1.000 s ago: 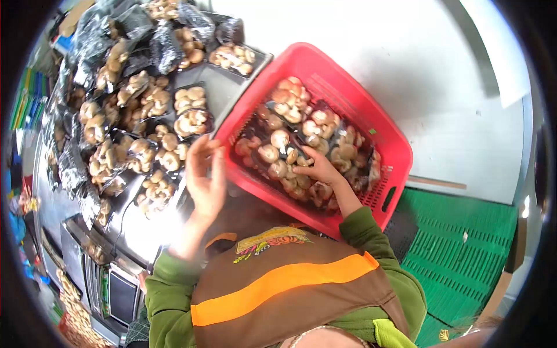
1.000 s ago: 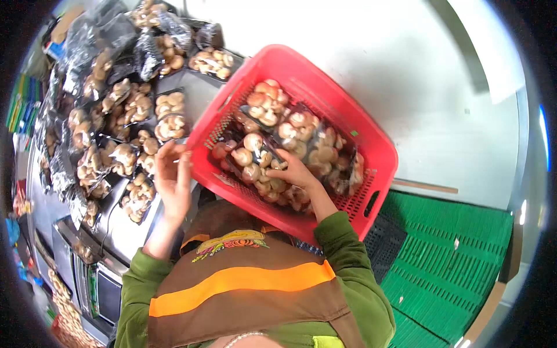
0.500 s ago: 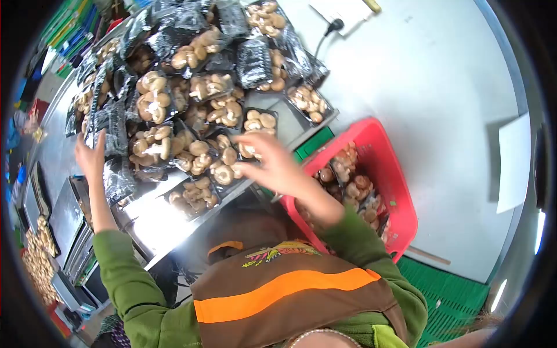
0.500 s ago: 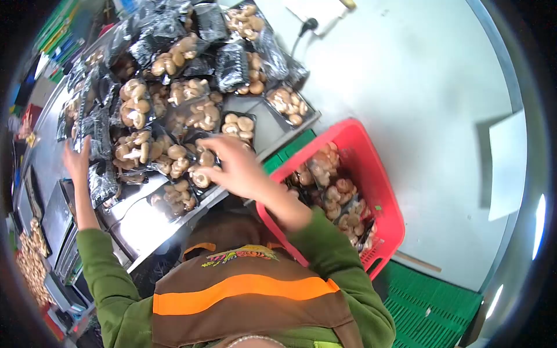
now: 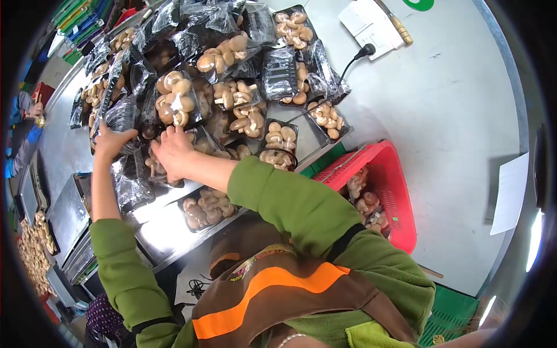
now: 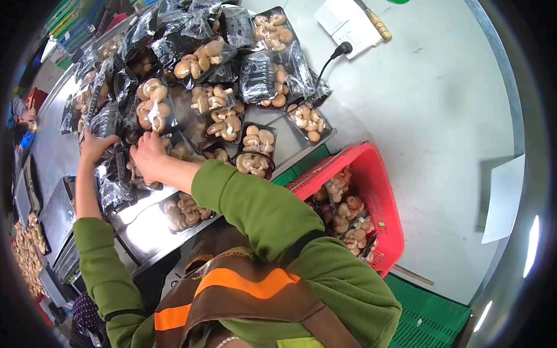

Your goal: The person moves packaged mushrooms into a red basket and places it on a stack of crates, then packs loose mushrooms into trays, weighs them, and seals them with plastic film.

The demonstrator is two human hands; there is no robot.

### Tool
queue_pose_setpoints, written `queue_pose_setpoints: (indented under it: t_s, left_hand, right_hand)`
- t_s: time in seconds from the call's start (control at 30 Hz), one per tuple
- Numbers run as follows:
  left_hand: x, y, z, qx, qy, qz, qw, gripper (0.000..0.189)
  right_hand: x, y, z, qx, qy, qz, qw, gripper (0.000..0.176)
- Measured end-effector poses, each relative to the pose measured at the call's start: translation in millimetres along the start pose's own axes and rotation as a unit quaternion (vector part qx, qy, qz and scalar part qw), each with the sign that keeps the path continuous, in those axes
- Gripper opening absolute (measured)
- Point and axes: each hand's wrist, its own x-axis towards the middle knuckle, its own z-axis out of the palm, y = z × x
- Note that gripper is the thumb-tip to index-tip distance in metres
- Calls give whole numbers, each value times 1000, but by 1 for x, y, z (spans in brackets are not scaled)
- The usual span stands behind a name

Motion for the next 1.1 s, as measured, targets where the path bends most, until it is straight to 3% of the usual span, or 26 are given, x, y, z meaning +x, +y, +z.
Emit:
queue_pose_setpoints:
  t_s: [0.03,0.07,0.1,0.13,0.17,0.2,0.23,0.27,0.33,0.4,0.43,0.47,0.53,0.6,0.7,0.77,0.8,0.87,0.9,0.93,1.0,1.07,1.1]
  left_hand:
    - [6,-10,-12,-154,-48,77,984,117]
    - [13,-18,-27,-254,-146,45,955,115]
    - [35,-46,-26,-375,-255,17,891,100]
    - [5,-30,-56,-426,-296,13,855,78]
    - [11,-51,-56,-507,-319,40,800,54]
    - [9,-72,-45,-587,-208,43,781,49]
    - [0,-87,-50,-636,-281,24,718,49]
    - [-23,-73,-58,-652,-362,147,650,51]
    - [-69,-41,-45,-655,-338,195,647,51]
    - [-98,-1,-33,-657,-312,220,650,51]
    - [-107,26,-22,-653,-314,230,650,51]
    - [-115,53,-8,-650,-323,241,645,51]
    - [-126,97,24,-649,-346,259,626,51]
    - [-139,135,55,-647,-375,269,607,51]
    - [-164,189,106,-646,-428,277,569,51]
    - [-196,220,136,-641,-464,277,545,51]
    - [-212,231,148,-639,-482,274,533,51]
    - [-245,244,173,-634,-515,261,515,51]
    - [-261,246,185,-630,-532,252,506,51]
    - [-277,249,197,-625,-550,239,499,51]
    - [-318,255,207,-611,-596,198,481,47]
    - [-383,266,198,-568,-654,138,480,38]
    - [-425,270,187,-536,-684,106,483,33]
  right_hand:
    - [-5,4,-16,10,-41,-8,999,88]
    - [-13,9,-27,21,-83,-15,996,85]
    - [-21,20,-33,40,-79,-29,996,83]
    - [-34,33,-43,42,-79,-20,996,83]
    - [-53,49,-55,141,-89,-1,986,85]
    - [-76,70,-61,240,-96,29,966,87]
    - [-104,92,-56,371,-55,13,927,87]
    - [-143,113,-51,495,2,11,869,87]
    - [-239,150,-57,574,80,-33,814,91]
    - [-343,168,-39,581,168,15,796,96]
    - [-400,154,-43,725,168,115,658,98]
    - [-454,141,-49,691,187,225,661,102]
    - [-533,116,-34,640,196,338,662,103]
    - [-594,74,-31,525,167,446,705,102]
    - [-663,27,22,485,171,482,709,98]
    - [-682,0,38,523,216,529,632,99]
    - [-685,-4,46,525,222,531,627,99]
    - [-680,-4,68,329,150,501,786,96]
    - [-677,-7,82,252,141,491,822,92]
    - [-673,-10,100,255,146,494,818,92]
    - [-671,-12,125,248,96,421,867,87]
    - [-673,-7,104,240,103,425,867,79]
    - [-673,-3,99,457,267,459,714,77]
